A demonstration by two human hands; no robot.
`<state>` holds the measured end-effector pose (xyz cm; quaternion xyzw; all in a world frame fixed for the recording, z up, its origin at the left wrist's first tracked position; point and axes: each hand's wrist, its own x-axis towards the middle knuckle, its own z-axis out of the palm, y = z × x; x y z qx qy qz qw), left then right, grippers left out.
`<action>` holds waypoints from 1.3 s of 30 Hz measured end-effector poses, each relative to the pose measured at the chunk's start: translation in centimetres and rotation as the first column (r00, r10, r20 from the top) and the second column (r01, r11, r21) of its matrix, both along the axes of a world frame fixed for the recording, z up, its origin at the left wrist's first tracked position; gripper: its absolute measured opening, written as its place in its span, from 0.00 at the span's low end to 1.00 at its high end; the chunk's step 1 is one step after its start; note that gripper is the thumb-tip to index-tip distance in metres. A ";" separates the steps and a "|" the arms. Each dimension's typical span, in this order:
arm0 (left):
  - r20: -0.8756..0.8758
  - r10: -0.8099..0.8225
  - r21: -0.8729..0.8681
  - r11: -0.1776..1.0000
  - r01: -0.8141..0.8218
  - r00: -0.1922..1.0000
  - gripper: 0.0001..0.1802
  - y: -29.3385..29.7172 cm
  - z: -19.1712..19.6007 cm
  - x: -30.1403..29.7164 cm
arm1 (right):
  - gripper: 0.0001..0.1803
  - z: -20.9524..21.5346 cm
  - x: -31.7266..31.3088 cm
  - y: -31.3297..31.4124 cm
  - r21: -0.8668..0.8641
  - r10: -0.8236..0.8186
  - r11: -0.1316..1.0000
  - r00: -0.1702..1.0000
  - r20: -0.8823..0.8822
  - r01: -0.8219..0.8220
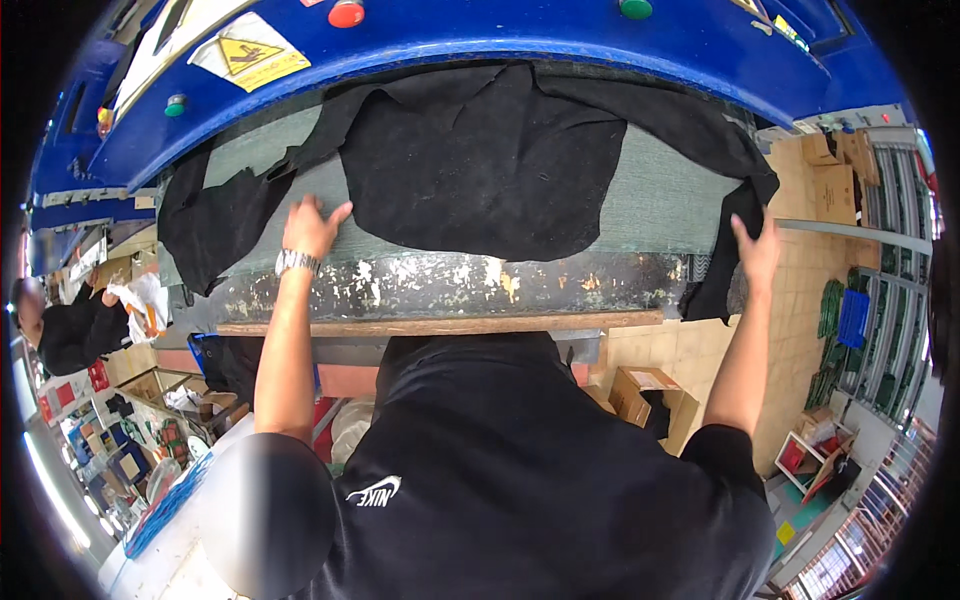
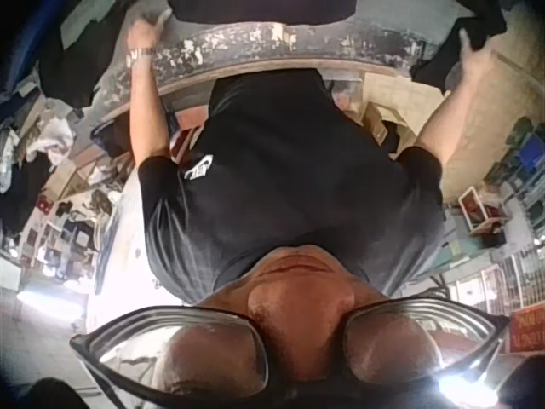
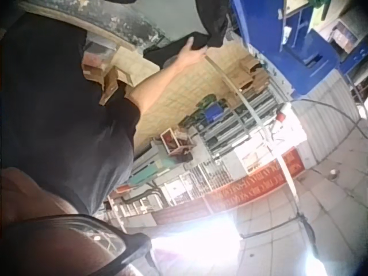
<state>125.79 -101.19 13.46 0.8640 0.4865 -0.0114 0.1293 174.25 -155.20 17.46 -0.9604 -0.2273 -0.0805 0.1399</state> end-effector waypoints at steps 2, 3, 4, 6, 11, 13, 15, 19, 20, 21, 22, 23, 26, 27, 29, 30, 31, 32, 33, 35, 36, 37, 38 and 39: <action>0.002 0.055 -0.005 0.998 -0.055 0.998 0.37 -1.8 -0.4 -0.3 | 0.47 -3.3 -2.6 -3.7 -0.029 -0.176 0.984 0.984 0.016 0.176; 0.028 0.034 0.002 0.999 -0.034 0.999 0.37 -2.3 -1.2 0.1 | 0.48 -4.9 -3.3 -5.2 -0.032 -0.226 0.973 0.974 0.036 0.227; 0.056 -0.002 0.004 1.000 0.002 0.998 0.36 -2.6 -2.0 1.1 | 0.45 -7.2 -3.6 -7.1 0.020 -0.244 0.970 0.969 0.028 0.243; 0.128 -0.019 0.030 0.999 0.016 0.992 0.31 -4.1 -2.3 3.0 | 0.36 -8.6 -3.7 -8.1 0.049 -0.288 0.956 0.957 -0.043 0.290; 0.253 -0.024 0.017 1.000 0.020 0.967 0.24 -4.3 -3.0 4.5 | 0.20 -8.0 -3.6 -7.1 -0.010 -0.369 0.929 0.923 -0.109 0.370; 0.167 0.063 -0.203 0.979 -0.029 0.984 0.23 -1.8 -2.0 3.1 | 0.19 -9.1 -1.8 -10.3 0.191 -0.342 0.926 0.938 0.054 0.326; 0.398 0.392 -0.488 0.856 -0.170 0.830 0.24 -0.7 -1.2 0.3 | 0.19 -5.8 0.0 -13.3 0.149 -0.400 0.899 0.911 -0.104 0.412; 0.454 0.443 -0.346 0.887 -0.305 0.773 0.24 4.6 0.4 -8.6 | 0.16 4.8 2.6 -16.4 0.243 -0.248 0.930 0.960 -0.134 0.274; 0.460 0.429 -0.359 0.891 -0.279 0.778 0.23 6.9 0.4 -11.6 | 0.16 7.5 3.6 -17.2 0.192 -0.203 0.956 0.973 -0.109 0.221; 0.466 0.414 -0.372 0.893 -0.251 0.782 0.22 9.3 0.6 -14.5 | 0.15 10.1 4.5 -18.1 0.138 -0.156 0.976 0.984 -0.087 0.167; 0.471 0.430 -0.408 0.880 -0.242 0.770 0.22 11.1 0.9 -16.6 | 0.15 12.4 5.5 -18.9 0.081 -0.120 0.988 0.988 -0.100 0.128; 0.475 0.448 -0.442 0.866 -0.235 0.757 0.22 12.6 1.4 -18.5 | 0.15 14.4 6.5 -19.1 0.026 -0.079 0.996 0.990 -0.117 0.083; 0.282 0.348 -0.188 0.934 -0.304 0.894 0.18 16.2 3.3 -23.0 | 0.15 19.0 8.1 -15.9 -0.081 -0.038 0.996 0.997 -0.072 0.032; 0.161 0.295 -0.033 0.955 -0.294 0.942 0.19 16.7 3.7 -23.5 | 0.15 19.8 9.1 -15.1 -0.127 -0.019 0.992 0.998 -0.063 0.011; 0.094 0.141 0.242 0.957 -0.160 0.986 0.24 16.1 2.6 -22.5 | 0.14 20.4 11.9 -14.4 -0.109 -0.004 0.994 0.998 -0.067 -0.003; 0.084 0.132 0.203 0.968 -0.147 0.988 0.26 15.7 2.3 -21.8 | 0.15 19.6 13.5 -13.6 -0.096 0.006 0.995 1.000 0.006 -0.006; -0.136 0.063 0.318 0.948 -0.016 0.989 0.26 14.1 2.0 -18.0 | 0.15 19.5 14.3 -12.7 -0.097 -0.001 0.995 0.996 0.094 0.010; -0.172 0.010 0.286 0.957 0.040 0.985 0.29 12.4 2.0 -15.4 | 0.16 18.8 15.7 -11.2 -0.188 0.011 0.982 0.991 0.133 0.014; -0.127 0.057 0.291 0.957 -0.018 0.990 0.33 7.9 3.0 -8.9 | 0.18 18.5 16.5 -10.5 -0.295 0.007 0.955 0.984 0.177 0.046; -0.119 -0.087 0.256 0.960 0.115 0.989 0.35 3.0 4.5 -3.0 | 0.18 15.4 19.8 -7.8 -0.418 -0.006 0.902 0.969 0.247 0.112; -0.144 -0.182 0.308 0.926 0.219 0.973 0.34 -0.2 6.0 0.3 | 0.17 14.0 19.2 -5.9 -0.423 -0.051 0.892 0.963 0.263 0.163; -0.101 -0.302 0.271 0.908 0.318 0.948 0.34 -1.6 6.5 2.2 | 0.17 12.7 18.3 -3.4 -0.421 -0.091 0.883 0.955 0.283 0.209; 0.008 -0.514 0.240 0.833 0.498 0.857 0.36 -2.1 6.1 4.0 | 0.16 10.5 19.6 -4.7 -0.428 -0.026 0.883 0.932 0.361 0.191; 0.047 -0.578 0.181 0.807 0.562 0.815 0.36 -4.0 6.3 6.5 | 0.16 8.2 20.7 -6.6 -0.442 0.033 0.879 0.901 0.432 0.180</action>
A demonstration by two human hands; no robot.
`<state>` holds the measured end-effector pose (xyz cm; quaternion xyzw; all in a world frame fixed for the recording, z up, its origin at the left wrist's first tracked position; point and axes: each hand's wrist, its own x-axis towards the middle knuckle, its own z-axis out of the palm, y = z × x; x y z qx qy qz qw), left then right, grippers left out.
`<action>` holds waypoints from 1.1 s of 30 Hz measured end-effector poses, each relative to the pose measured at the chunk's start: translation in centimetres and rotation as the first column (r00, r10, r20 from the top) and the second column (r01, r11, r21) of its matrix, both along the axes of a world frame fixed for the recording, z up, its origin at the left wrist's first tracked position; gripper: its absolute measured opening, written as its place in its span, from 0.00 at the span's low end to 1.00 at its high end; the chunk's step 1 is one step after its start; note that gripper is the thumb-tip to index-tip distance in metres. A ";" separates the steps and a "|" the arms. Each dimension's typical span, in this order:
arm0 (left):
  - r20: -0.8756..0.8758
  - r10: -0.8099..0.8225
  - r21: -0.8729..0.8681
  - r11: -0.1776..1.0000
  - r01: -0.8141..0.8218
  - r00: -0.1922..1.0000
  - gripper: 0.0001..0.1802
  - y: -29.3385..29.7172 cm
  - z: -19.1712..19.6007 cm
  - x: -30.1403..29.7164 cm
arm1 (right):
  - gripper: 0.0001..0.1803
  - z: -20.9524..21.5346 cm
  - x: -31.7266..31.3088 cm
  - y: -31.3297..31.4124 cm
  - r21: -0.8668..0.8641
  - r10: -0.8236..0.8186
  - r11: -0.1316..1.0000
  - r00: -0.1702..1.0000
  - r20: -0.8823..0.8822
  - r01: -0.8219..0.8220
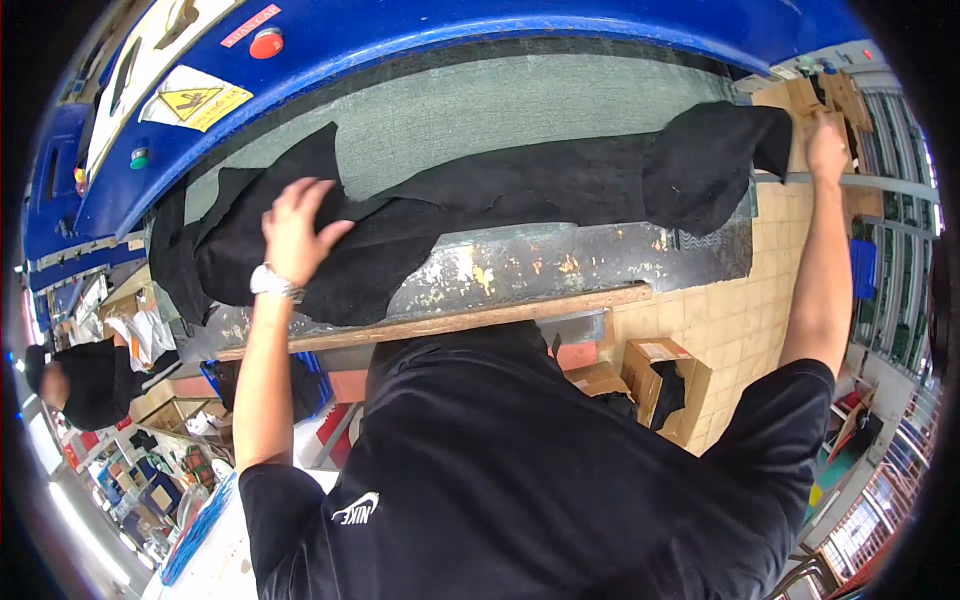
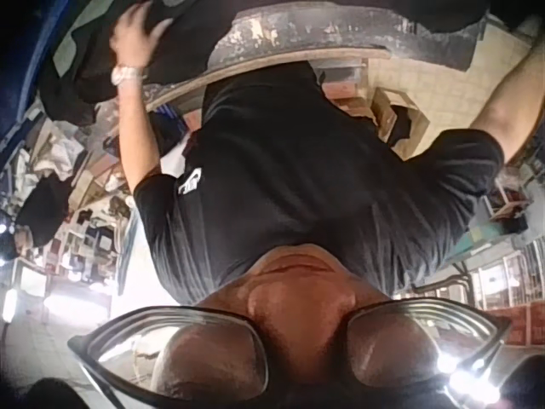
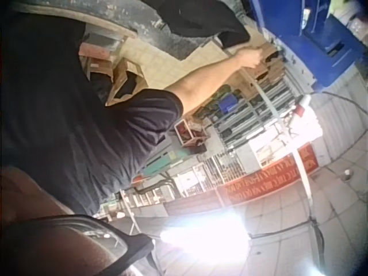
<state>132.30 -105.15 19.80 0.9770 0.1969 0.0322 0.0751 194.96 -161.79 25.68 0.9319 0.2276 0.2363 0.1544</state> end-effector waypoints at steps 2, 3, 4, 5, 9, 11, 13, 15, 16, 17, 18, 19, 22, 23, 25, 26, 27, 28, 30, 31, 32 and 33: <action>-0.085 -0.031 -0.003 1.000 0.031 0.996 0.37 -3.5 -0.2 1.3 | 0.20 -3.5 -3.3 4.4 -0.025 0.039 0.999 0.985 -0.170 -0.044; -0.080 0.005 0.027 1.000 -0.003 0.997 0.36 -5.1 -0.8 1.3 | 0.23 -3.4 -8.5 9.2 0.139 0.271 0.960 0.926 -0.264 -0.241; -0.060 0.000 0.043 0.999 0.003 0.998 0.36 -5.9 -1.9 2.1 | 0.24 -4.8 -10.6 9.4 0.272 0.486 0.868 0.822 -0.295 -0.416; -0.041 0.033 0.029 0.999 -0.032 0.999 0.34 -6.5 -3.0 2.3 | 0.25 -5.2 -14.4 11.5 0.372 0.609 0.787 0.718 -0.337 -0.493; -0.003 0.050 -0.063 0.997 -0.050 0.999 0.26 -5.9 -5.7 4.3 | 0.41 -6.0 -26.3 14.3 0.414 0.659 0.750 0.537 -0.526 -0.516; 0.006 0.013 -0.139 0.990 -0.013 1.000 0.24 -5.2 -6.1 6.0 | 0.37 -7.1 -29.2 14.8 0.427 0.699 0.703 0.442 -0.562 -0.568; -0.023 0.115 -0.149 0.982 -0.117 0.993 0.17 -4.4 -6.4 7.8 | 0.27 -8.5 -29.2 14.7 0.507 0.720 0.668 0.299 -0.627 -0.545; -0.064 0.277 -0.174 0.943 -0.284 0.959 0.12 -2.9 -6.3 9.9 | 0.18 -10.5 -26.8 15.1 0.624 0.704 0.675 0.091 -0.704 -0.394; -0.151 0.362 -0.242 0.889 -0.389 0.920 0.12 -2.1 -5.9 10.7 | 0.10 -9.2 -26.4 16.9 0.660 0.691 0.704 0.040 -0.721 -0.261; -0.186 0.371 -0.225 0.885 -0.406 0.910 0.13 -1.3 -5.8 11.4 | 0.09 -8.9 -24.7 17.7 0.652 0.662 0.722 -0.041 -0.748 -0.232; -0.222 0.373 -0.210 0.884 -0.418 0.901 0.13 -0.6 -5.9 12.2 | 0.08 -9.0 -22.8 18.4 0.638 0.628 0.743 -0.119 -0.769 -0.200; -0.250 0.400 -0.201 0.870 -0.451 0.882 0.13 -0.1 -6.0 13.1 | 0.09 -8.8 -21.3 19.8 0.663 0.668 0.727 -0.040 -0.743 -0.180; -0.380 0.405 -0.237 0.827 -0.511 0.832 0.16 1.8 -6.0 15.0 | 0.13 -7.5 -17.7 23.9 0.596 0.631 0.776 0.226 -0.742 -0.209; -0.355 0.367 -0.284 0.834 -0.473 0.860 0.17 3.0 -6.9 14.6 | 0.14 -7.1 -17.6 25.1 0.574 0.600 0.797 0.149 -0.786 -0.186; -0.298 0.295 -0.375 0.838 -0.396 0.908 0.17 4.8 -8.9 13.0 | 0.17 -6.5 -20.0 26.0 0.514 0.555 0.789 0.031 -0.831 -0.336; -0.279 0.215 -0.454 0.829 -0.326 0.936 0.19 4.4 -8.4 12.9 | 0.20 -6.2 -21.7 25.5 0.478 0.516 0.778 -0.020 -0.856 -0.407; -0.248 0.132 -0.532 0.809 -0.249 0.960 0.20 3.4 -7.3 13.4 | 0.25 -7.0 -23.3 24.3 0.483 0.567 0.722 0.024 -0.823 -0.495; -0.209 0.051 -0.604 0.779 -0.170 0.977 0.21 2.2 -6.3 13.8 | 0.31 -8.1 -25.2 22.9 0.477 0.619 0.660 0.060 -0.783 -0.580; -0.083 -0.054 -0.664 0.748 -0.015 0.995 0.22 0.3 -5.2 14.3 | 0.36 -8.7 -28.4 21.0 0.461 0.710 0.624 0.211 -0.672 -0.630; -0.060 -0.054 -0.628 0.778 0.004 0.997 0.18 0.1 -5.5 14.3 | 0.26 -8.3 -28.9 21.0 0.529 0.754 0.598 0.198 -0.627 -0.602; -0.034 -0.060 -0.586 0.810 0.029 0.998 0.15 0.2 -5.7 14.6 | 0.22 -8.7 -28.1 20.9 0.573 0.733 0.613 0.120 -0.670 -0.544; -0.014 -0.010 -0.540 0.842 0.001 1.000 0.14 0.5 -5.9 15.0 | 0.19 -9.4 -26.6 20.2 0.609 0.709 0.631 0.039 -0.704 -0.481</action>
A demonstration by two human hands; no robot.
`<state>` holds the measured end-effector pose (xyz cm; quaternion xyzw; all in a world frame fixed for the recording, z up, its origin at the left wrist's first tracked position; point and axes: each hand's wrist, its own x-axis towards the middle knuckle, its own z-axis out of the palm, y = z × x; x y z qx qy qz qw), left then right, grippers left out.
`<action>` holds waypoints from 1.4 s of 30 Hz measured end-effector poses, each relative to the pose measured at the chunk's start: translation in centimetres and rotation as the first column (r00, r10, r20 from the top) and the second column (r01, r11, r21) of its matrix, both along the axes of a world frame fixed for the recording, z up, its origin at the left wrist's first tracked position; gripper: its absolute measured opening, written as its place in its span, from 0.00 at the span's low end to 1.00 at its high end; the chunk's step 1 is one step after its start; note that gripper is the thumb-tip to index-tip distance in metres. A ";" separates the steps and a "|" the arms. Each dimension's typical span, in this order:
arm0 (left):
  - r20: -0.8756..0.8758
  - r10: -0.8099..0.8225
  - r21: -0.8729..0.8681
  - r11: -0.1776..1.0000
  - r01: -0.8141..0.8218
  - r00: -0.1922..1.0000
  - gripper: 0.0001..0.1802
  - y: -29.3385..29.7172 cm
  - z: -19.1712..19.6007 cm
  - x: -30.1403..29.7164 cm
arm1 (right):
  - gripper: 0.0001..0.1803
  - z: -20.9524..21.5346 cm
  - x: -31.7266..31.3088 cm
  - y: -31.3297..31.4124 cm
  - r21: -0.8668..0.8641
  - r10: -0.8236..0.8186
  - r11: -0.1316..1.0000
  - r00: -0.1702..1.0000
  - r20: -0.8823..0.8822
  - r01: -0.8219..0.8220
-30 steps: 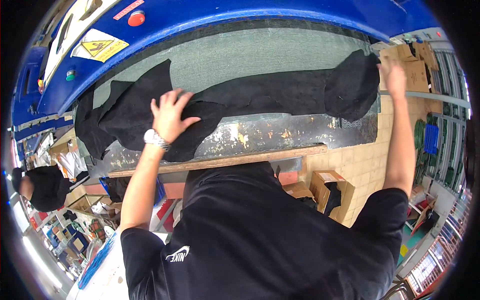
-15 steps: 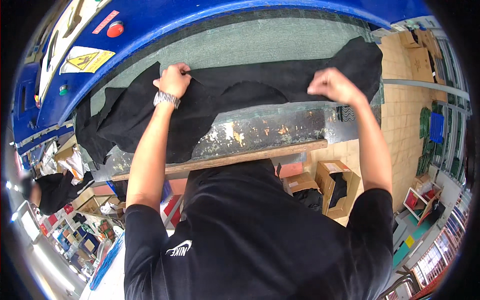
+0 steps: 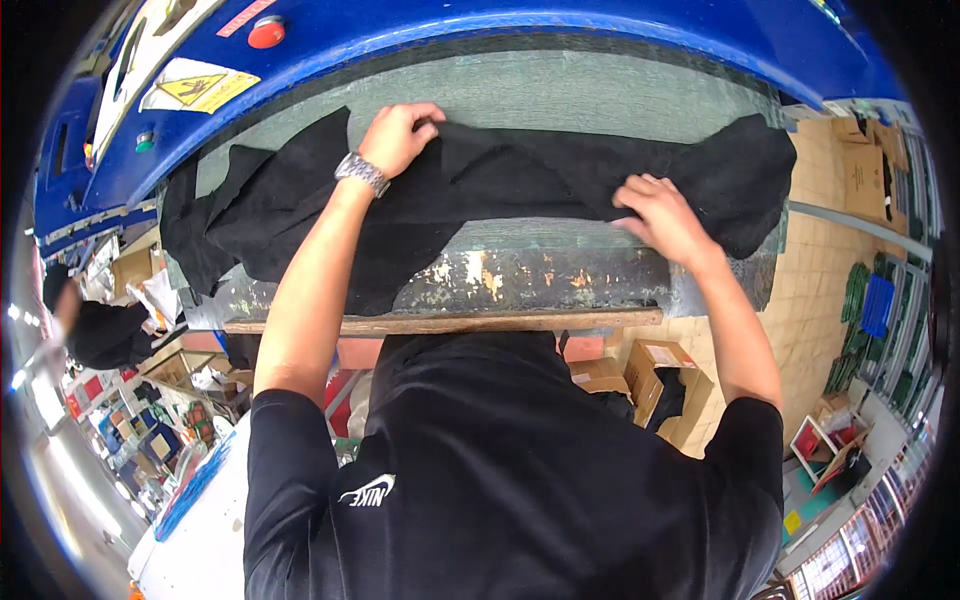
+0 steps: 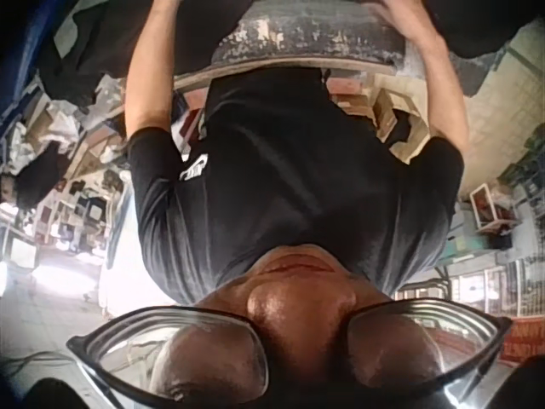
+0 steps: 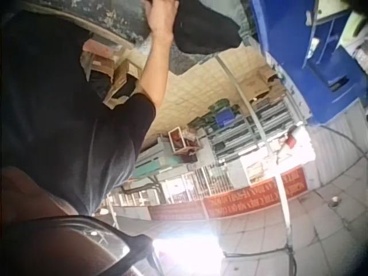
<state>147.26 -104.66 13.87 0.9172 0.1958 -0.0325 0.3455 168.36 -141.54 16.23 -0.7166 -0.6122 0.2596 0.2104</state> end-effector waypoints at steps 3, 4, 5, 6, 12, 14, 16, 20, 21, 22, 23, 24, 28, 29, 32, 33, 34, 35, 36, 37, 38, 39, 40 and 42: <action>-0.017 0.114 0.169 0.980 -0.109 0.993 0.15 1.5 -1.4 1.4 | 0.11 1.1 3.3 2.3 0.007 0.026 1.000 0.969 -0.244 -0.025; -0.010 0.163 0.239 0.958 -0.156 0.986 0.15 2.7 -2.6 1.6 | 0.15 1.6 4.7 3.8 -0.099 -0.037 0.995 0.948 -0.317 0.005; 0.007 0.190 0.295 0.937 -0.184 0.982 0.15 3.3 -3.6 2.3 | 0.18 0.9 7.0 4.9 -0.137 -0.072 0.990 0.911 -0.405 0.017; 0.001 0.253 0.351 0.906 -0.237 0.968 0.14 3.1 -3.4 3.4 | 0.20 -0.5 8.7 5.9 -0.026 -0.130 0.991 0.909 -0.396 0.131; 0.284 0.244 0.555 0.747 -0.367 0.927 0.18 0.7 0.6 0.0 | 0.21 -1.8 6.7 6.4 0.595 -0.724 0.668 0.573 0.383 0.447; 0.256 0.162 0.529 0.802 -0.279 0.953 0.21 -2.4 2.8 -4.5 | 0.20 -1.3 3.9 3.1 0.558 -0.683 0.706 0.626 0.376 0.436; 0.108 0.130 0.475 0.864 -0.166 0.986 0.26 -6.1 4.6 -9.1 | 0.21 -1.2 1.0 0.1 0.463 -0.645 0.755 0.652 0.399 0.464; -0.027 0.136 0.427 0.897 -0.112 0.990 0.34 -12.0 1.9 -14.3 | 0.28 -3.1 0.1 -1.5 0.328 -0.588 0.808 0.697 0.410 0.489; -0.025 0.155 0.447 0.885 -0.127 0.988 0.35 -12.8 0.8 -14.7 | 0.28 -3.2 0.4 -0.7 0.337 -0.578 0.815 0.704 0.412 0.472; 0.016 0.175 0.480 0.862 -0.161 0.984 0.32 -13.0 -0.2 -14.5 | 0.29 -3.2 0.8 0.0 0.346 -0.572 0.819 0.705 0.419 0.459; 0.034 0.133 0.480 0.867 -0.133 0.990 0.29 -12.7 -0.9 -14.6 | 0.30 -3.3 1.2 0.5 0.325 -0.554 0.832 0.701 0.449 0.450; 0.053 0.092 0.480 0.871 -0.106 0.994 0.26 -12.4 -1.4 -14.9 | 0.30 -3.4 1.6 1.0 0.302 -0.535 0.845 0.697 0.478 0.442; 0.016 -0.107 0.463 0.882 0.088 0.994 0.10 -11.6 -1.6 -16.1 | 0.17 -3.2 4.9 1.2 0.251 -0.516 0.853 0.811 0.275 0.458; 0.011 -0.140 0.454 0.883 0.120 0.990 0.10 -11.5 -1.4 -16.3 | 0.12 -2.9 5.8 1.3 0.205 -0.502 0.854 0.860 0.087 0.478; -0.037 -0.215 0.354 0.910 0.214 0.976 0.08 -11.2 -0.3 -17.4 | 0.07 -1.1 8.1 2.3 0.012 -0.512 0.858 0.858 -0.041 0.513; -0.057 -0.252 0.304 0.917 0.257 0.966 0.07 -11.1 0.2 -17.9 | 0.08 -0.4 8.7 3.0 -0.095 -0.612 0.791 0.784 -0.102 0.605; -0.058 -0.281 0.279 0.917 0.286 0.958 0.05 -11.1 1.4 -18.0 | 0.10 -0.8 10.4 2.9 -0.060 -0.659 0.738 0.699 -0.278 0.672; -0.082 -0.316 0.263 0.908 0.326 0.945 0.05 -11.1 2.0 -18.5 | 0.12 -1.3 12.4 2.9 -0.039 -0.669 0.677 0.593 -0.448 0.735; -0.111 -0.350 0.246 0.897 0.367 0.930 0.05 -11.0 2.4 -19.0 | 0.15 -1.9 13.5 3.4 -0.022 -0.661 0.538 0.406 -0.631 0.842; -0.142 -0.380 0.224 0.887 0.403 0.914 0.04 -11.0 2.8 -19.7 | 0.19 -1.7 13.8 4.1 0.041 -0.513 0.519 0.350 -0.784 0.854; -0.175 -0.384 0.204 0.887 0.415 0.907 0.04 -11.0 2.8 -20.3 | 0.22 -2.4 14.3 4.6 0.096 -0.394 0.512 0.332 -0.857 0.854; -0.150 -0.387 0.181 0.894 0.410 0.910 0.05 -10.7 2.8 -20.6 | 0.24 -3.1 14.6 4.6 0.150 -0.266 0.495 0.314 -0.911 0.856; -0.130 -0.376 0.158 0.905 0.394 0.917 0.06 -10.5 2.8 -21.2 | 0.25 -3.1 13.6 4.8 0.175 -0.338 0.442 0.344 -0.876 0.880; -0.135 -0.316 0.098 0.939 0.330 0.939 0.11 -9.8 3.7 -21.6 | 0.25 -2.3 10.3 5.2 0.238 -0.474 0.348 0.390 -0.790 0.907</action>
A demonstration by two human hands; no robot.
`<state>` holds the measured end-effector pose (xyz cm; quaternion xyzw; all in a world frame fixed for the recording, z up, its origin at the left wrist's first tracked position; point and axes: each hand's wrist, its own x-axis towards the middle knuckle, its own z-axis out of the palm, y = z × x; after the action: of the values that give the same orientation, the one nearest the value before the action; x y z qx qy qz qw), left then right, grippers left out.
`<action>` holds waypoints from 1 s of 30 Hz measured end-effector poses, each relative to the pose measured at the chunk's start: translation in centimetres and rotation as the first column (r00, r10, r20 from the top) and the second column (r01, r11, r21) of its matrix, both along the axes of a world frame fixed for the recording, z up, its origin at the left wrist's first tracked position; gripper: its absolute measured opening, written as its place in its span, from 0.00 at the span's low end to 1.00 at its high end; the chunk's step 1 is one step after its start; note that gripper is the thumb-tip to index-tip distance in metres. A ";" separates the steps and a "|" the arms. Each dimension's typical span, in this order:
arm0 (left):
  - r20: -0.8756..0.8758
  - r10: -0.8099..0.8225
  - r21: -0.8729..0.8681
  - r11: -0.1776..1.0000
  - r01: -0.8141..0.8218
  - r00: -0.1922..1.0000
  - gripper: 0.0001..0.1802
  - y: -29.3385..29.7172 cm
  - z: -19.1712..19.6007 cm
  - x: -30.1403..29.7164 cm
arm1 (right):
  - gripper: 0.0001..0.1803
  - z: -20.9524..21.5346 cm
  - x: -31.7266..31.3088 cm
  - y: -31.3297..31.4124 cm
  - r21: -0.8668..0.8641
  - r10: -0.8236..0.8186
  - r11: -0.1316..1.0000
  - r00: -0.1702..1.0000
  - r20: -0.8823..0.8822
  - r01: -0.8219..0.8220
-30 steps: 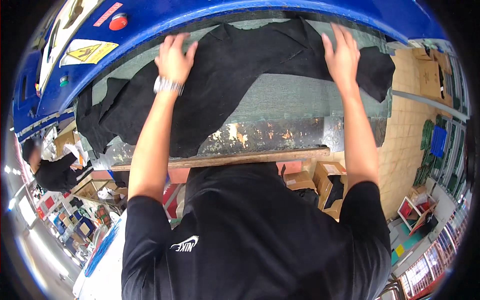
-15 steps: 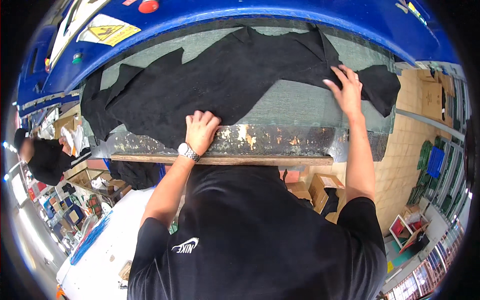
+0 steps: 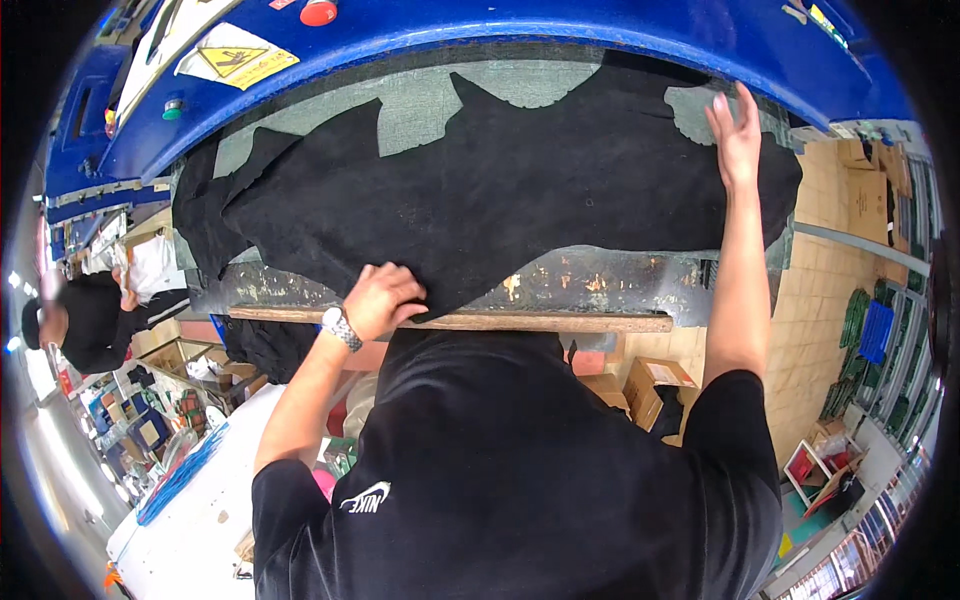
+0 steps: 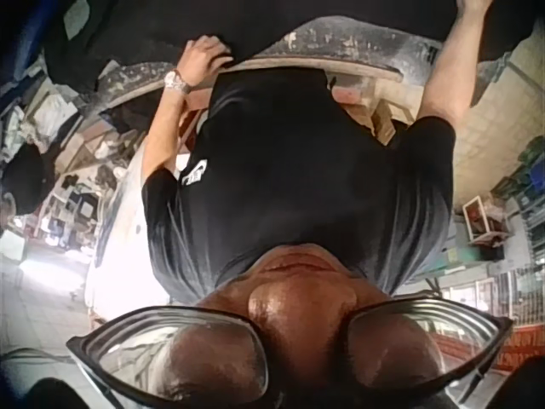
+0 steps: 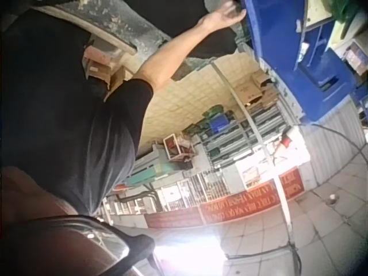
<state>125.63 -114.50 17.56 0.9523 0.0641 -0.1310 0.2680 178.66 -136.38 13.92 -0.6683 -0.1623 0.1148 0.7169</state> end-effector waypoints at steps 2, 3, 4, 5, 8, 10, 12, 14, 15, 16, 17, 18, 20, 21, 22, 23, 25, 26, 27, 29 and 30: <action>0.088 0.148 0.043 0.987 -0.152 0.985 0.12 1.6 1.6 1.1 | 0.28 -1.3 -0.9 -3.1 -0.366 -0.005 0.918 0.927 0.375 0.153; 0.177 0.220 0.067 0.970 -0.235 0.959 0.12 2.8 1.6 1.5 | 0.29 -2.2 -1.0 -5.2 -0.501 0.049 0.821 0.840 0.541 0.274; 0.245 0.257 0.127 0.947 -0.294 0.935 0.13 4.6 0.7 1.4 | 0.29 -2.8 -0.9 -7.0 -0.585 0.128 0.734 0.776 0.618 0.345; 0.314 0.288 0.182 0.917 -0.355 0.905 0.14 6.6 -0.2 1.3 | 0.30 -3.3 -0.7 -8.9 -0.647 0.217 0.635 0.706 0.674 0.423; 0.407 0.323 0.387 0.786 -0.482 0.854 0.20 11.3 -1.4 2.9 | 0.34 -5.4 -0.1 -12.6 -0.785 0.312 0.430 0.742 0.593 0.446; 0.323 0.372 0.477 0.730 -0.489 0.870 0.24 13.6 -2.5 3.5 | 0.36 -5.9 -0.1 -13.5 -0.835 0.350 0.299 0.760 0.547 0.462; 0.138 0.466 0.500 0.729 -0.467 0.874 0.27 15.3 -2.9 4.9 | 0.37 -6.3 0.7 -14.9 -0.847 0.343 0.321 0.782 0.521 0.424; -0.060 0.527 0.400 0.791 -0.464 0.848 0.27 16.8 -1.9 5.9 | 0.36 -5.9 0.6 -14.5 -0.849 0.343 0.259 0.778 0.526 0.460; -0.161 0.543 0.346 0.813 -0.468 0.824 0.27 17.4 -1.6 6.0 | 0.36 -5.6 0.5 -14.2 -0.849 0.345 0.227 0.776 0.529 0.477; -0.110 0.525 0.331 0.820 -0.467 0.844 0.27 17.7 -1.6 5.6 | 0.34 -5.0 0.6 -13.1 -0.824 0.360 0.276 0.741 0.567 0.495; -0.217 0.530 0.252 0.842 -0.477 0.820 0.27 18.7 -1.8 5.2 | 0.33 -4.5 0.3 -11.6 -0.799 0.372 0.324 0.709 0.599 0.506; -0.323 0.521 0.171 0.853 -0.493 0.790 0.27 20.0 -1.9 5.1 | 0.29 -3.9 0.4 -9.7 -0.692 0.363 0.523 0.605 0.709 0.497; -0.259 0.595 -0.101 0.766 -0.634 0.761 0.29 22.0 -2.7 3.6 | 0.30 -1.9 -1.7 -4.3 -0.749 0.367 0.508 0.680 0.635 0.425; -0.219 0.686 -0.105 0.690 -0.716 0.694 0.32 22.8 -2.2 4.2 | 0.32 -0.9 -2.6 -1.9 -0.801 0.361 0.468 0.747 0.559 0.373; -0.110 0.714 0.024 0.697 -0.716 0.691 0.33 23.7 -1.9 4.3 | 0.33 -0.3 -3.0 0.6 -0.835 0.323 0.438 0.808 0.493 0.334; 0.000 0.713 0.146 0.694 -0.706 0.701 0.33 24.7 -2.5 4.6 | 0.35 -0.1 -2.8 2.5 -0.866 0.276 0.400 0.862 0.426 0.300; 0.282 0.431 0.536 0.670 -0.513 0.857 0.40 25.5 -4.2 4.6 | 0.37 -1.3 -1.6 5.4 -0.908 0.238 0.356 0.918 0.316 0.220; 0.323 0.501 0.537 0.602 -0.591 0.803 0.44 24.8 -4.7 5.3 | 0.36 -1.3 -1.5 6.5 -0.920 0.239 0.336 0.927 0.291 0.202; 0.247 0.578 0.461 0.636 -0.619 0.778 0.43 25.1 -4.8 5.8 | 0.36 -1.5 -1.4 7.6 -0.931 0.237 0.315 0.935 0.265 0.184; 0.063 0.702 0.285 0.669 -0.687 0.710 0.42 25.7 -5.3 6.7 | 0.28 -3.1 -0.6 8.1 -0.920 0.251 0.353 0.930 0.267 0.169; 0.058 0.733 0.246 0.648 -0.721 0.678 0.36 26.4 -5.2 6.9 | 0.26 -3.7 -0.2 8.1 -0.912 0.252 0.386 0.935 0.250 0.140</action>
<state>132.58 -88.06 12.38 0.8689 0.4623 -0.0259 0.1751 178.49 -128.27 10.23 -0.9547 -0.2184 0.0893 0.1811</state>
